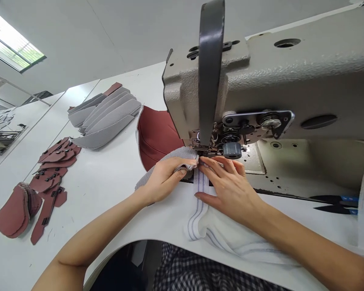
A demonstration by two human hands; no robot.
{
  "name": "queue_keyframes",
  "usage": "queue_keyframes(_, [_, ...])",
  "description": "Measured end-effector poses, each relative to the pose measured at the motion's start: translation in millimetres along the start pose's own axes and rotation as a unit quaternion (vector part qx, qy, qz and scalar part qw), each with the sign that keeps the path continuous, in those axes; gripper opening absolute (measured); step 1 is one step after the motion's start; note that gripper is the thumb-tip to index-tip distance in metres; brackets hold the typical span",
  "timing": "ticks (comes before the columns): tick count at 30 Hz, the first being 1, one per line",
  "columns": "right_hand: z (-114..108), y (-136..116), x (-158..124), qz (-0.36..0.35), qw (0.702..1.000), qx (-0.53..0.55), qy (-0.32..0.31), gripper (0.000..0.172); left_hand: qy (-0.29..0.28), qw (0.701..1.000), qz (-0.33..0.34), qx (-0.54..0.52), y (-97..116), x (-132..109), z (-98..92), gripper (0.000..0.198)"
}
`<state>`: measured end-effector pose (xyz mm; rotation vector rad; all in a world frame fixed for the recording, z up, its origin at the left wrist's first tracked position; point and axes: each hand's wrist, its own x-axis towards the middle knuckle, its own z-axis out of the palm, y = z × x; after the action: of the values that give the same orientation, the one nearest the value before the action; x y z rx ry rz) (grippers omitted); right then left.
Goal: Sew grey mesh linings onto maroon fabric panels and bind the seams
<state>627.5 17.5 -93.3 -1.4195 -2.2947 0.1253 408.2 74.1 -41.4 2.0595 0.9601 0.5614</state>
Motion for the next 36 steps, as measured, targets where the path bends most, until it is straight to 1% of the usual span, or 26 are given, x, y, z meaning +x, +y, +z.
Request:
queue_keyframes(3, [-0.2,0.3,-1.3,0.003,1.0,0.003,0.004,0.061,-0.011,0.997,0.062,0.038,-5.5,-1.1,0.8,0.033])
queue_keyframes(6, [-0.5,1.7,-1.4,0.008,1.0,0.011,-0.001,0.058,-0.032,0.99,0.109,0.082,-8.6,0.0,-1.3,0.033])
queue_keyframes(10, [-1.2,4.3,-0.4,0.014,0.999,0.031,-0.002,0.055,-0.053,0.982,0.132,0.121,-10.4,1.4,-4.2,0.033])
queue_keyframes(19, [-1.4,7.8,0.3,0.018,0.998,0.051,-0.008,0.051,-0.048,0.969,0.177,0.165,-17.5,-1.3,1.1,0.033])
queue_keyframes(21, [-1.5,7.5,0.4,0.018,0.998,0.054,-0.012,0.05,-0.055,0.961,0.187,0.198,-18.0,-1.4,3.1,0.033])
queue_keyframes(25, [0.6,8.1,1.8,0.013,0.998,0.062,-0.016,0.049,-0.091,0.932,0.216,0.278,-15.0,0.4,5.8,0.033])
queue_keyframes(28, [-1.5,15.2,1.2,0.01,0.997,0.081,-0.014,0.05,-0.102,0.911,0.231,0.325,-13.3,0.8,6.3,0.035])
queue_keyframes(30, [-7.2,22.8,-3.0,0.008,0.995,0.094,0.002,0.045,-0.102,0.903,0.237,0.344,-15.6,-0.8,7.1,0.036])
queue_keyframes(32, [-15.1,29.0,-11.2,-0.006,0.996,0.087,0.034,0.032,-0.1,0.902,0.238,0.346,-20.8,-3.8,9.1,0.038])
queue_keyframes(34, [-21.3,30.5,-21.1,-0.041,0.996,0.047,0.061,0.022,-0.091,0.905,0.24,0.338,-27.2,-6.7,12.1,0.04])
queue_keyframes(36, [-22.6,26.3,-29.3,-0.07,0.995,-0.002,0.072,0.023,-0.076,0.908,0.245,0.331,-32.5,-8.7,15.3,0.041])
